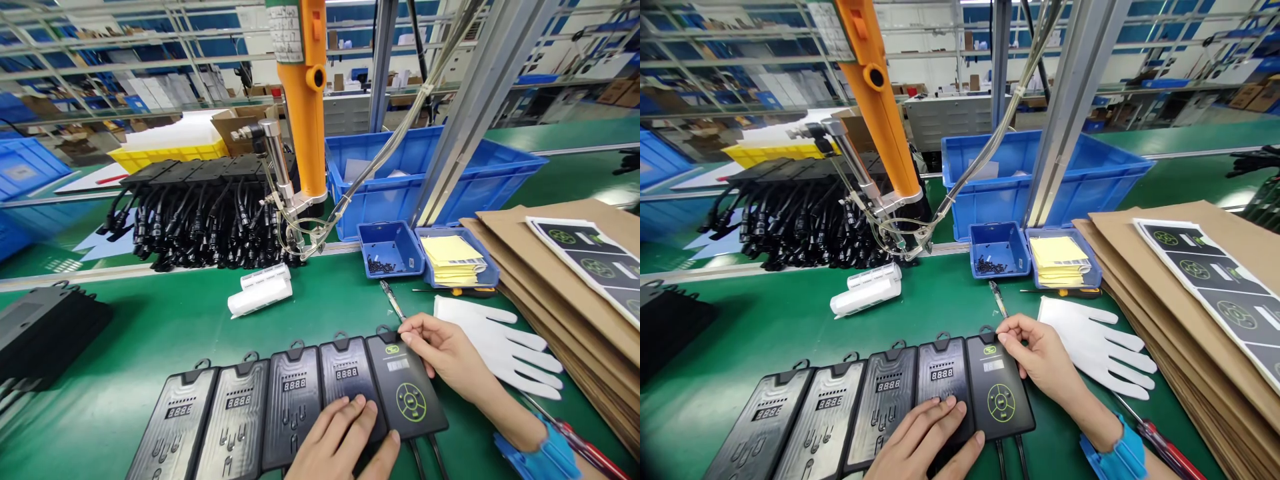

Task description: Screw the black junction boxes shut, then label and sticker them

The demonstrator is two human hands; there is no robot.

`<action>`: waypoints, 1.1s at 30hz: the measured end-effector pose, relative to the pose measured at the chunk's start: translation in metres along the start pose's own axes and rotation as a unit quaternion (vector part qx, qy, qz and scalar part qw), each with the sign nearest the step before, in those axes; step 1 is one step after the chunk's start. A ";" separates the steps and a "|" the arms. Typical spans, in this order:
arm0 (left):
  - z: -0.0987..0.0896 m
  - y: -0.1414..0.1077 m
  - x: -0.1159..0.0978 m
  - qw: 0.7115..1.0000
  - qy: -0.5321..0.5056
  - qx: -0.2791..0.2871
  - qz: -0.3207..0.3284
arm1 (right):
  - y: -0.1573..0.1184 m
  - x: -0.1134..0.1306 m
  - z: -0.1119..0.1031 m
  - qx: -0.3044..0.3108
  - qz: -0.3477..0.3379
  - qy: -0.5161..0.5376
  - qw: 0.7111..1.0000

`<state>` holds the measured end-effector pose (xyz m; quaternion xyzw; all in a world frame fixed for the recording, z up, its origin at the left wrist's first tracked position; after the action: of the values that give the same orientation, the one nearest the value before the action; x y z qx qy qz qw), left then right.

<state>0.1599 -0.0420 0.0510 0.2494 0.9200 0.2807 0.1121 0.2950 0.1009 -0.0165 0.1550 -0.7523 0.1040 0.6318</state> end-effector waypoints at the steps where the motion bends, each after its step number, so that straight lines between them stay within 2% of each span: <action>1: 0.000 0.000 0.000 1.000 0.000 0.002 -0.001 | 0.000 0.001 0.000 0.001 0.000 -0.006 1.000; 6: -0.001 -0.002 0.001 1.000 0.005 -0.001 0.003 | -0.001 0.007 -0.001 0.000 -0.025 -0.070 0.997; 10: 0.001 -0.004 0.001 1.000 0.008 0.009 0.009 | -0.003 0.024 -0.003 -0.010 -0.130 -0.205 0.970; 15: 0.011 -0.013 0.000 0.998 0.019 0.042 0.037 | -0.009 0.049 -0.002 -0.013 -0.227 -0.378 0.897; 18: 0.016 -0.016 -0.002 0.996 0.026 0.069 0.053 | -0.021 0.062 0.009 0.045 -0.264 -0.453 0.850; 20: 0.017 -0.016 -0.003 0.994 0.032 0.086 0.056 | -0.039 0.065 0.026 0.115 -0.302 -0.507 0.799; 22: 0.016 -0.013 -0.003 0.994 0.034 0.091 0.055 | -0.063 0.064 0.044 0.157 -0.345 -0.548 0.745; 24: 0.016 -0.011 -0.004 0.994 0.030 0.090 0.058 | -0.088 0.060 0.059 0.164 -0.382 -0.569 0.709; 26: 0.018 -0.012 -0.005 0.993 0.025 0.088 0.070 | -0.110 0.058 0.070 0.140 -0.417 -0.578 0.687; 28: 0.020 -0.013 -0.005 0.993 0.028 0.078 0.082 | -0.128 0.062 0.072 0.121 -0.447 -0.555 0.691; 30: 0.023 -0.014 -0.003 0.991 0.041 0.080 0.102 | -0.138 0.074 0.060 0.114 -0.454 -0.522 0.713; 31: 0.024 -0.013 -0.002 0.988 0.050 0.086 0.115 | -0.139 0.081 0.047 0.112 -0.441 -0.512 0.729; 33: 0.023 -0.011 0.000 0.983 0.062 0.097 0.144 | -0.132 0.096 0.000 0.064 -0.364 -0.528 0.765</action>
<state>0.1637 -0.0389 0.0260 0.3706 0.9026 0.2186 -0.0113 0.3282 -0.0318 0.0721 0.4873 -0.8459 -0.1843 0.1139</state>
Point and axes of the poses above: each hand's wrist, its own y-axis towards the middle knuckle, its own z-axis out of the palm, x = y × z, the point moved 9 cm from there along y, towards the middle knuckle, and after that the axes turned 13 degrees about -z, right-handed, at the moved point
